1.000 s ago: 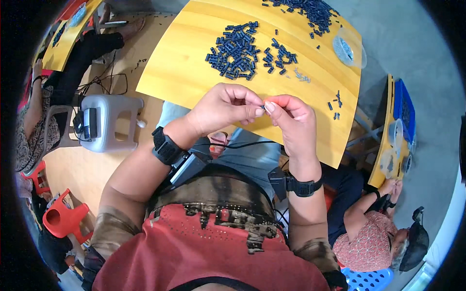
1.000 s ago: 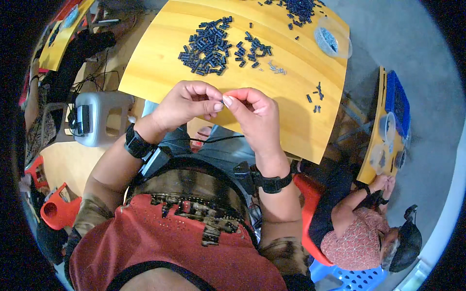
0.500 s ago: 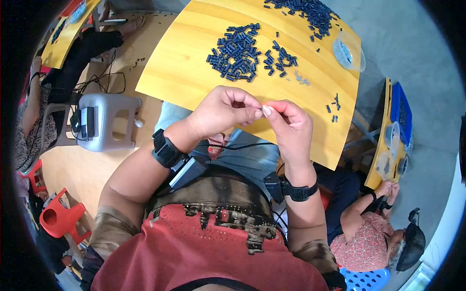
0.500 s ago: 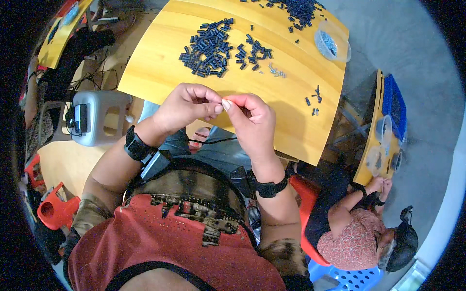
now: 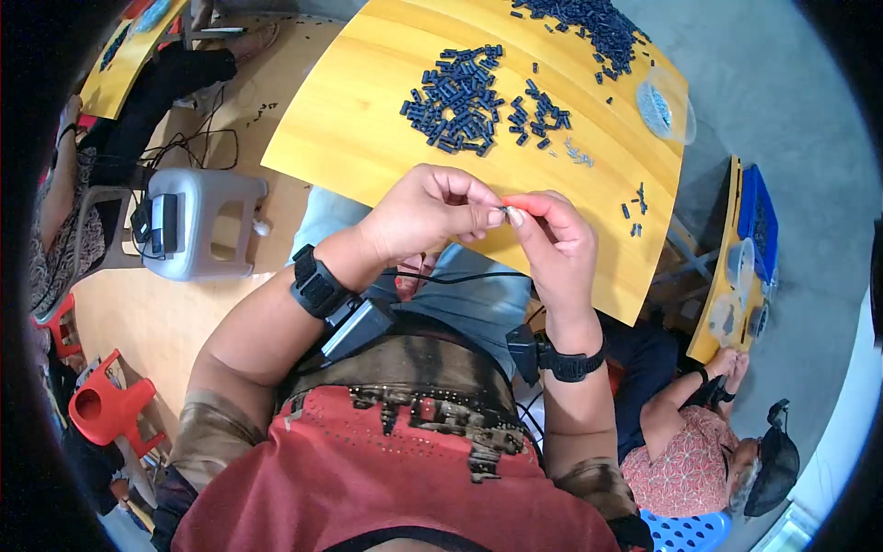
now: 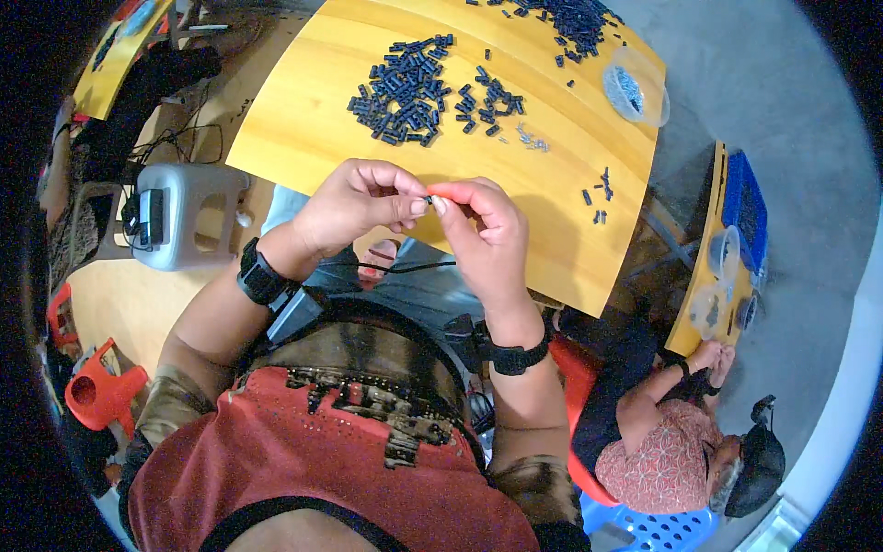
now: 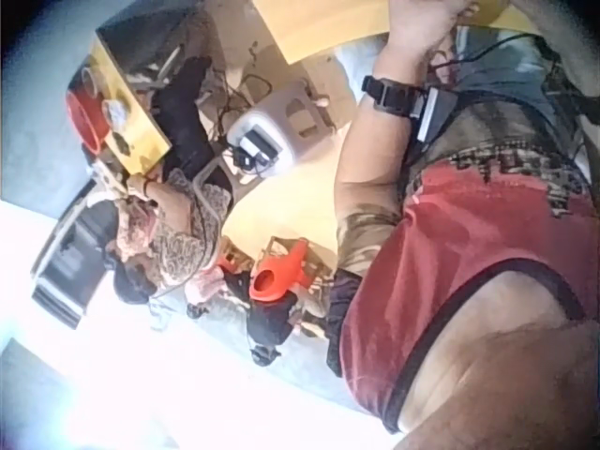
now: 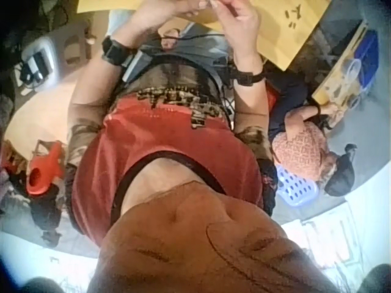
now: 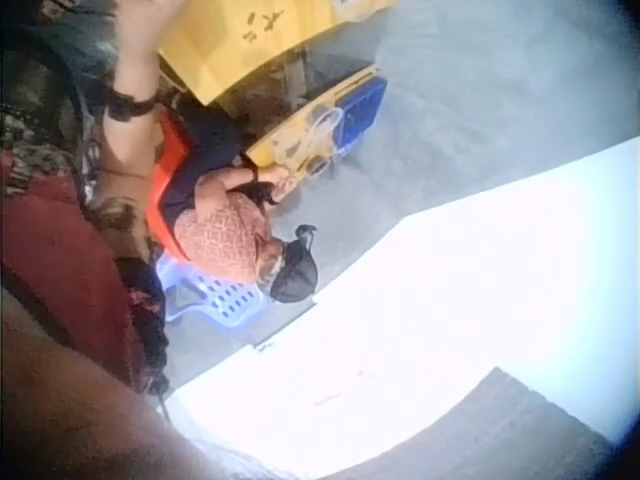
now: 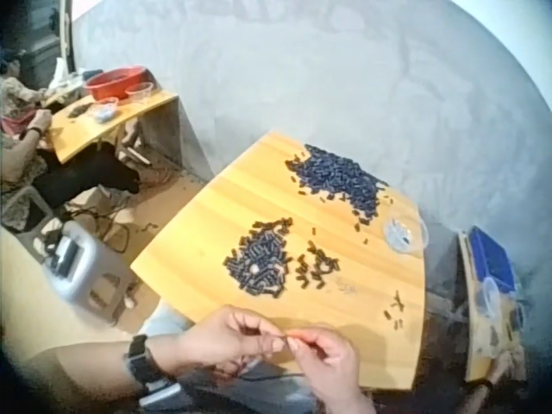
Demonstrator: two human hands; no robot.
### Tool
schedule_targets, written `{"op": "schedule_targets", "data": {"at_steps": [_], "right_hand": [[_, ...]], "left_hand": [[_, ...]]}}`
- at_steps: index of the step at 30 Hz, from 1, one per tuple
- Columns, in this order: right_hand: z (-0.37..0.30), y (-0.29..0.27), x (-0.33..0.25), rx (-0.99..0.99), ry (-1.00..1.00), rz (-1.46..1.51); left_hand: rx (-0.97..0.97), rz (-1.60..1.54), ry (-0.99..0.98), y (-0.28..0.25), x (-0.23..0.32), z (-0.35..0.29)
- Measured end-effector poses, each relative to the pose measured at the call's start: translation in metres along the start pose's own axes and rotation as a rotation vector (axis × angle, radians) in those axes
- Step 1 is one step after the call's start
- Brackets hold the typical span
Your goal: The person picks up a blue plastic piece and a small metal pin, inserts the pin into the blue piece, and places the assembly on the table. They repeat this process for a second assembly.
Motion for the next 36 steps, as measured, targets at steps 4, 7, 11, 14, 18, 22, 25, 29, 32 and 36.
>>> {"op": "schedule_targets", "data": {"at_steps": [4, 7, 11, 14, 18, 22, 25, 29, 32, 36], "right_hand": [[0.000, -0.003, -0.006, 0.014, -0.025, -0.032], [-0.002, -0.003, -0.006, 0.025, -0.007, -0.025], [-0.001, -0.004, -0.010, 0.023, -0.045, -0.121], [0.000, -0.005, -0.017, 0.004, -0.053, -0.256], [0.003, -0.003, -0.027, 0.007, -0.084, -0.325], [0.003, 0.013, -0.049, -0.051, -0.361, -0.709], [0.001, 0.018, -0.042, -0.045, -0.359, -0.716], [-0.002, 0.012, -0.027, 0.003, -0.226, -0.483], [-0.004, 0.015, -0.028, 0.017, -0.235, -0.519], [-0.001, 0.021, -0.030, 0.040, -0.280, -0.606]], "left_hand": [[-0.038, -0.063, -0.024, 0.005, 0.003, -0.004], [-0.064, -0.086, -0.019, 0.005, 0.000, -0.003], [-0.054, -0.079, -0.026, 0.004, -0.002, -0.003], [-0.046, -0.058, -0.026, 0.004, -0.001, -0.004], [-0.024, -0.004, -0.022, 0.003, -0.001, -0.004], [0.033, 0.077, 0.002, -0.005, -0.006, 0.001], [0.065, 0.044, 0.023, -0.009, -0.008, 0.002], [0.068, 0.016, -0.047, -0.010, -0.008, -0.001], [0.102, 0.017, -0.045, -0.012, -0.010, 0.002], [0.113, -0.090, -0.048, -0.014, -0.018, 0.007]]}}
Point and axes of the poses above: each hand's wrist, its own z-axis towards the middle knuckle, its own y-axis out of the palm, x = y × z, the point moved 8 cm from there along z, towards the middle knuckle, and after that the axes turned 5 degrees about -z, right-handed, at the moved point
